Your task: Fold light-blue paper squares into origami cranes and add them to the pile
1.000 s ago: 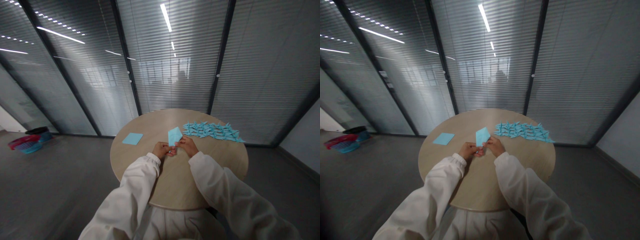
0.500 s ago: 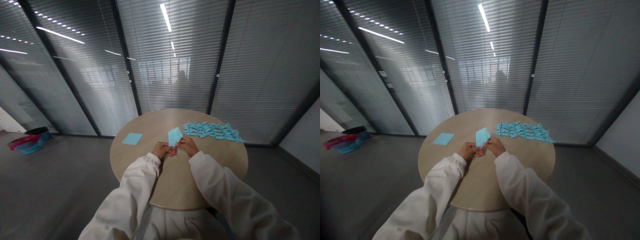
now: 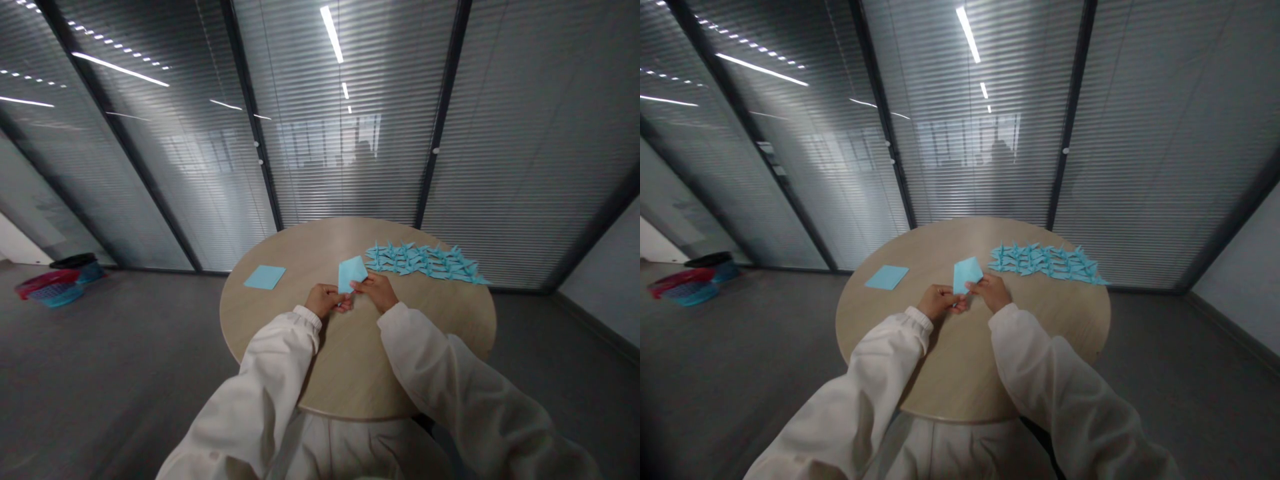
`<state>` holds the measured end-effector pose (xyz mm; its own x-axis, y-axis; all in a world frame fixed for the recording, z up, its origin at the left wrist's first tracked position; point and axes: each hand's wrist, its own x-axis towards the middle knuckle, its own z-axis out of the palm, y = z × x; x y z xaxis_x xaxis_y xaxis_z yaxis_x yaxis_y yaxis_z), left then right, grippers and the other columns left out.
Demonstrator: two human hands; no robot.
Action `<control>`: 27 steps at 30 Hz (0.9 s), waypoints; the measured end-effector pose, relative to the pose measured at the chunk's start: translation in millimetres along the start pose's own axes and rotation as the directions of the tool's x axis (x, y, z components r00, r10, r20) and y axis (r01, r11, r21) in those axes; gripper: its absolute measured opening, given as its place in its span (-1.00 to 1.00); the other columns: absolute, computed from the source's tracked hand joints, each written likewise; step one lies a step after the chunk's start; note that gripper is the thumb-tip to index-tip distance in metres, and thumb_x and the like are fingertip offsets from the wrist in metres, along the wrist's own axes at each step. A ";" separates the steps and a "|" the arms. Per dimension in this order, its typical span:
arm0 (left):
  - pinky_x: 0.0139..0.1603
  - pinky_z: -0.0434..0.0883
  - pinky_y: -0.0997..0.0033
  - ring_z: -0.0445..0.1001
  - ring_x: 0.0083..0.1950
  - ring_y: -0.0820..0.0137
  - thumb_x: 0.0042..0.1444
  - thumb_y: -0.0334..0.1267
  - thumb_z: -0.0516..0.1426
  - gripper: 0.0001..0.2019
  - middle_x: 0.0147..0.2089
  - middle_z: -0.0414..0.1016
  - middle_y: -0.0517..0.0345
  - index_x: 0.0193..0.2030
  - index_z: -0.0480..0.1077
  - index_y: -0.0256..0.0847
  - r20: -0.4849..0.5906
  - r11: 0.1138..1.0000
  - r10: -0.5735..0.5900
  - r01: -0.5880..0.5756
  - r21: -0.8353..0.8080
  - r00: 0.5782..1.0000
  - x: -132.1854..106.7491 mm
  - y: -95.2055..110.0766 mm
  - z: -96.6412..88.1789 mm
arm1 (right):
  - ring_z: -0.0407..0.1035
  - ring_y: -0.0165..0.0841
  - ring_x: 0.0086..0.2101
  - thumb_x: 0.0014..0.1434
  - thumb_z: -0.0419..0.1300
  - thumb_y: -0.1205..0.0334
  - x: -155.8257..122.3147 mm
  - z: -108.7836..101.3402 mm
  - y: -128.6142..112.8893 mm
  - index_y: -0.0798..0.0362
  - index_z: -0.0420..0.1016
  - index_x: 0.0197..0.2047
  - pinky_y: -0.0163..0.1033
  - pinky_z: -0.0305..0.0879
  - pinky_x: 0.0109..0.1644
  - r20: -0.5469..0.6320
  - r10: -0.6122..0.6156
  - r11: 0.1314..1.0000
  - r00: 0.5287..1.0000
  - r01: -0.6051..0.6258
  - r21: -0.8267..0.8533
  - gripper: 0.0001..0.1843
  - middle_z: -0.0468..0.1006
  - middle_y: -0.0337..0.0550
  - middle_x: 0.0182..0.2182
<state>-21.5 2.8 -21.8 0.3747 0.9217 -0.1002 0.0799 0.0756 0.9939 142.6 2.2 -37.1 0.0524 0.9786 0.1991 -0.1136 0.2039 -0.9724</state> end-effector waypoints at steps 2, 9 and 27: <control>-0.36 0.46 0.37 0.52 -0.44 0.33 -0.41 -0.13 0.39 -0.64 -0.50 0.54 0.04 -0.51 0.48 -0.38 0.005 1.000 -0.004 0.004 -0.010 1.000 1.0 -1.2 -0.7 | 0.42 -0.28 -0.51 -0.34 0.40 0.04 0.0 -0.7 -0.3 0.11 0.51 -0.48 -0.16 0.37 -0.32 0.008 -0.005 1.000 1.000 0.005 0.000 -0.63 0.57 -0.16 -0.57; -0.34 0.47 0.35 0.53 -0.42 0.32 -0.41 -0.14 0.39 -0.64 -0.49 0.55 0.05 -0.49 0.49 -0.37 0.005 1.000 -0.016 0.016 -0.003 1.000 3.1 -3.5 -2.0 | 0.44 -0.27 -0.49 -0.34 0.40 0.02 -0.4 -1.3 -1.4 0.11 0.54 -0.46 -0.15 0.38 -0.30 0.024 -0.011 1.000 1.000 0.011 -0.002 -0.62 0.58 -0.16 -0.53; -0.35 0.42 0.42 0.49 -0.46 0.37 -0.35 -0.03 0.35 -0.58 -0.52 0.52 0.08 -0.44 0.52 -0.37 0.094 1.000 0.015 -0.017 0.022 0.995 0.5 -1.3 -2.4 | 0.44 -0.28 -0.47 -0.34 0.40 0.04 0.4 -1.3 0.0 0.11 0.52 -0.46 -0.18 0.37 -0.32 0.037 -0.004 1.000 0.999 0.005 -0.016 -0.62 0.57 -0.18 -0.53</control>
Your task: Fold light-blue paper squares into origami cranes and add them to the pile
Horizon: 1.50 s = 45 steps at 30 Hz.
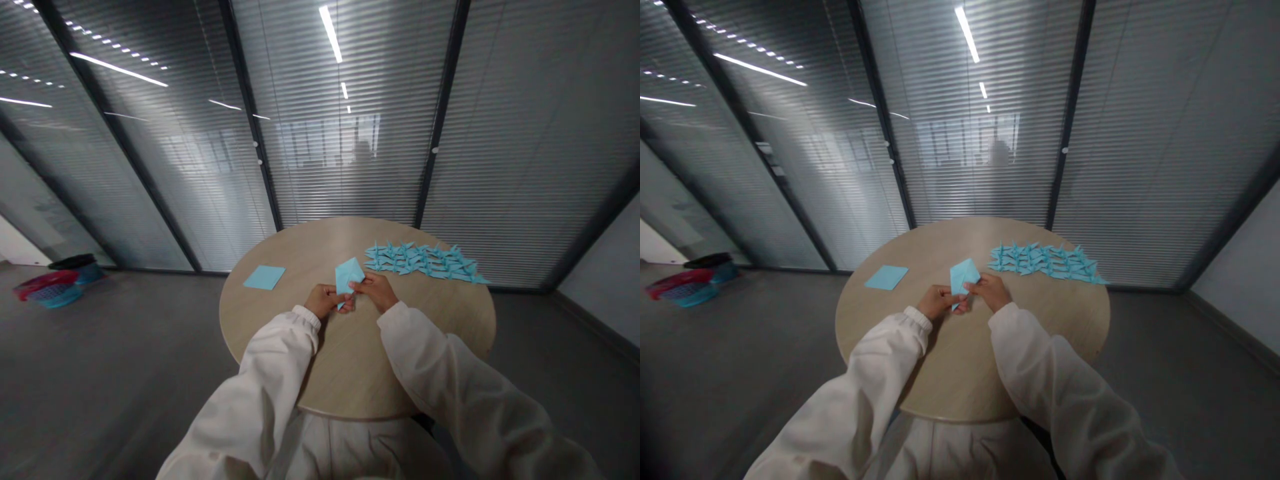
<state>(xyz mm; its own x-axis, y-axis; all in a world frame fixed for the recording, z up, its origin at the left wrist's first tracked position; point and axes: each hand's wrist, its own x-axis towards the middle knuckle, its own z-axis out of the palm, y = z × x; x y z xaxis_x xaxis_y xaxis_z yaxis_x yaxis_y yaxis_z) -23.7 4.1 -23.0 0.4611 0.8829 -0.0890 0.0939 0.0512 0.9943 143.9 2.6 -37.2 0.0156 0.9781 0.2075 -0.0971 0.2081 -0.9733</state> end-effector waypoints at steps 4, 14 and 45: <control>-0.36 0.41 0.41 0.49 -0.48 0.37 -0.37 -0.07 0.36 -0.61 -0.53 0.52 0.07 -0.47 0.51 -0.38 0.009 1.000 -0.004 0.004 -0.002 1.000 -1.7 4.0 1.2 | 0.41 -0.32 -0.52 -0.33 0.40 0.04 -0.8 0.2 -0.3 0.13 0.51 -0.48 -0.22 0.33 -0.38 -0.015 -0.012 1.000 1.000 0.012 -0.004 -0.62 0.55 -0.18 -0.57; -0.31 0.44 0.36 0.52 -0.42 0.31 -0.37 -0.11 0.37 -0.63 -0.54 0.50 0.12 -0.46 0.50 -0.38 -0.044 0.997 -0.004 0.001 -0.082 0.999 1.5 -0.9 -0.8 | 0.42 -0.33 -0.50 -0.32 0.39 -0.07 -1.4 -1.5 -4.8 0.08 0.43 -0.53 -0.20 0.34 -0.30 -0.040 -0.008 1.000 0.999 0.009 0.015 -0.58 0.53 -0.21 -0.59; -0.35 0.47 0.40 0.54 -0.42 0.34 -0.37 -0.09 0.39 -0.60 -0.45 0.56 -0.01 -0.47 0.47 -0.38 -0.049 0.995 -0.018 0.014 -0.098 0.999 2.2 -1.2 -0.5 | 0.44 -0.29 -0.54 -0.20 0.33 -0.06 -1.7 1.0 -7.3 0.05 0.37 -0.62 -0.19 0.35 -0.36 -0.073 -0.097 0.994 0.993 0.093 -0.058 -0.64 0.52 -0.18 -0.64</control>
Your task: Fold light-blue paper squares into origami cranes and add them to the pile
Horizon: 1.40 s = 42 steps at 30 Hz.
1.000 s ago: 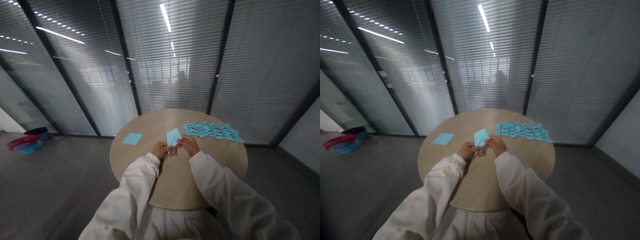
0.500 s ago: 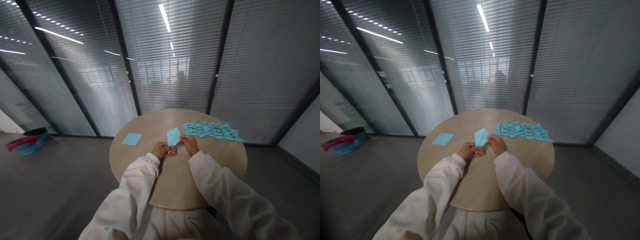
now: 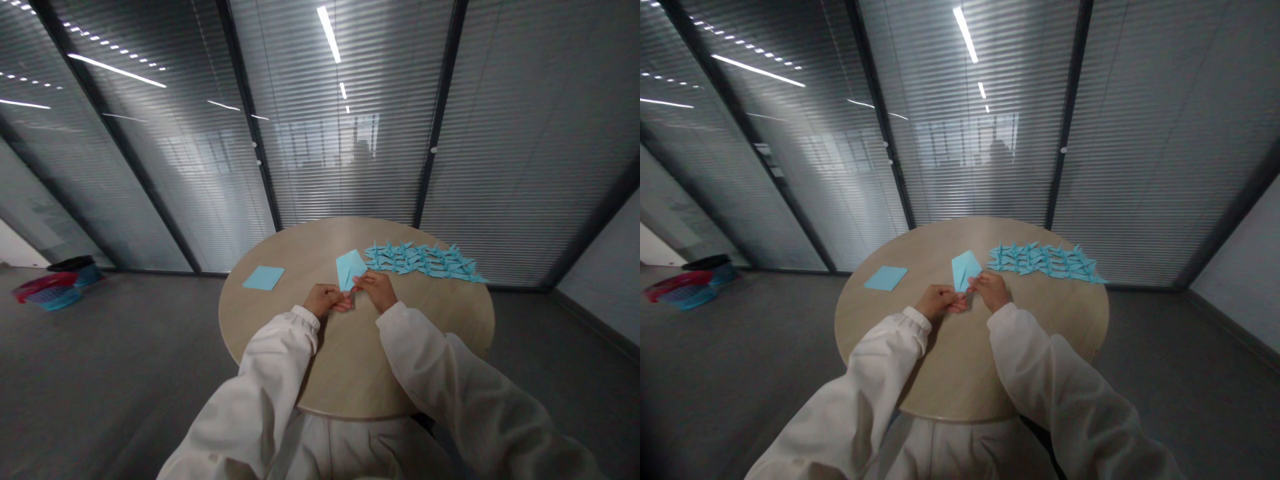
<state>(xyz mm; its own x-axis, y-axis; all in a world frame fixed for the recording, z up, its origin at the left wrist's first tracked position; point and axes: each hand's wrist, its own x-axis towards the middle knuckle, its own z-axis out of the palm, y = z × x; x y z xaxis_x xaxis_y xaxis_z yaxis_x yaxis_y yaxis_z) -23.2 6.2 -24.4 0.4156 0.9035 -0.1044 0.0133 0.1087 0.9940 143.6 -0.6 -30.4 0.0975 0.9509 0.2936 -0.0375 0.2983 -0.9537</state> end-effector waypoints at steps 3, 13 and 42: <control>-0.38 0.46 0.40 0.54 -0.44 0.34 -0.37 -0.09 0.39 -0.60 -0.46 0.56 -0.03 -0.48 0.46 -0.39 0.012 1.000 0.000 0.000 0.006 1.000 -0.3 -0.4 0.3 | 0.44 -0.29 -0.54 -0.20 0.33 -0.06 0.9 -2.0 -2.1 0.05 0.35 -0.63 -0.20 0.35 -0.36 -0.028 -0.013 1.000 1.000 0.013 0.008 -0.63 0.51 -0.19 -0.65; -0.40 0.44 0.40 0.52 -0.49 0.37 -0.30 -0.06 0.35 -0.62 -0.51 0.54 0.03 -0.51 0.42 -0.36 -0.050 0.996 0.076 -0.074 0.044 0.996 -1.4 2.8 -0.8 | 0.45 -0.31 -0.43 -0.19 0.30 -0.17 2.9 0.0 3.2 0.07 0.46 -0.51 -0.25 0.35 -0.35 0.094 0.139 0.983 0.986 -0.149 0.108 -0.57 0.55 -0.16 -0.53; -0.43 0.45 0.40 0.50 -0.35 0.33 -0.41 -0.02 0.38 -0.45 -0.42 0.52 0.07 -0.28 0.44 -0.32 -0.121 0.995 0.103 -0.104 0.002 0.987 0.4 6.6 -0.4 | 0.40 -0.35 -0.49 -0.07 0.24 0.03 3.2 -6.4 7.7 0.07 0.52 -0.58 -0.26 0.29 -0.31 0.194 -0.039 0.973 0.980 0.081 -0.215 -0.73 0.56 -0.19 -0.57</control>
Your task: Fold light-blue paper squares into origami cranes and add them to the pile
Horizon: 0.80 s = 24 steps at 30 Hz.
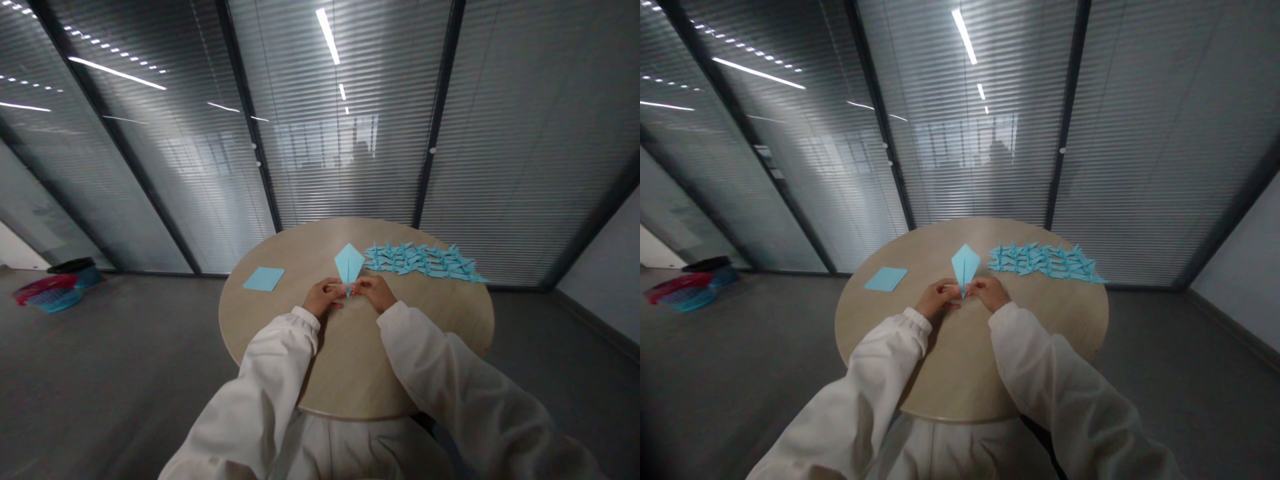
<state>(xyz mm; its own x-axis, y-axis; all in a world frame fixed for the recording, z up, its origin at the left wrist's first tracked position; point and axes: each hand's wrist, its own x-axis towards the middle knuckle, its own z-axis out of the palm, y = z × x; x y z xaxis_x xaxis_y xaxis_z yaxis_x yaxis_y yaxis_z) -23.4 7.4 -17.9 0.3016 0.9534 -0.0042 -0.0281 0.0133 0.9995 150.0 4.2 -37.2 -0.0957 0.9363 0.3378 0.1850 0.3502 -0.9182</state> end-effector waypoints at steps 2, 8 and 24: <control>-0.40 0.44 0.39 0.48 -0.39 0.37 -0.40 -0.03 0.38 -0.41 -0.44 0.51 0.11 -0.20 0.43 -0.32 -0.019 0.999 0.013 -0.014 -0.033 1.000 1.7 0.2 -0.9 | 0.41 -0.34 -0.48 -0.05 0.23 0.04 -1.7 1.6 -1.1 0.06 0.54 -0.58 -0.26 0.29 -0.30 0.068 -0.020 0.998 0.998 0.023 -0.051 -0.73 0.57 -0.17 -0.57; -0.43 0.33 0.48 0.35 -0.52 0.49 -0.41 -0.09 0.39 -0.55 -0.57 0.44 0.16 -0.41 0.49 -0.41 -0.002 0.990 0.138 -0.138 -0.031 0.990 6.0 -4.6 -5.0 | 0.43 -0.34 -0.47 -0.02 0.20 -0.05 -7.7 9.3 -6.8 0.06 0.56 -0.57 -0.29 0.28 -0.31 0.177 -0.022 0.998 0.984 0.032 -0.054 -0.64 0.58 -0.17 -0.56; -0.49 0.28 0.50 0.28 -0.57 0.51 -0.43 -0.08 0.39 -0.61 -0.66 0.34 0.23 -0.54 0.47 -0.37 -0.094 0.985 0.169 -0.173 -0.030 0.981 -0.8 4.6 1.0 | 0.46 -0.32 -0.44 -0.09 0.24 -0.14 -10.2 15.2 -10.6 0.11 0.55 -0.56 -0.25 0.33 -0.23 0.261 -0.014 0.998 0.965 -0.004 0.070 -0.57 0.60 -0.12 -0.52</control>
<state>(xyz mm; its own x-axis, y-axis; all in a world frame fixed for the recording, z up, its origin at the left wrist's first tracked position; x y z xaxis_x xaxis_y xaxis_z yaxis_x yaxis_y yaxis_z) -22.8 6.4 -13.3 0.2019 0.9659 0.1621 -0.1087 -0.1424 0.9838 134.1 -9.4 -34.1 -0.3501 0.8922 0.2854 0.1160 0.3437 -0.9319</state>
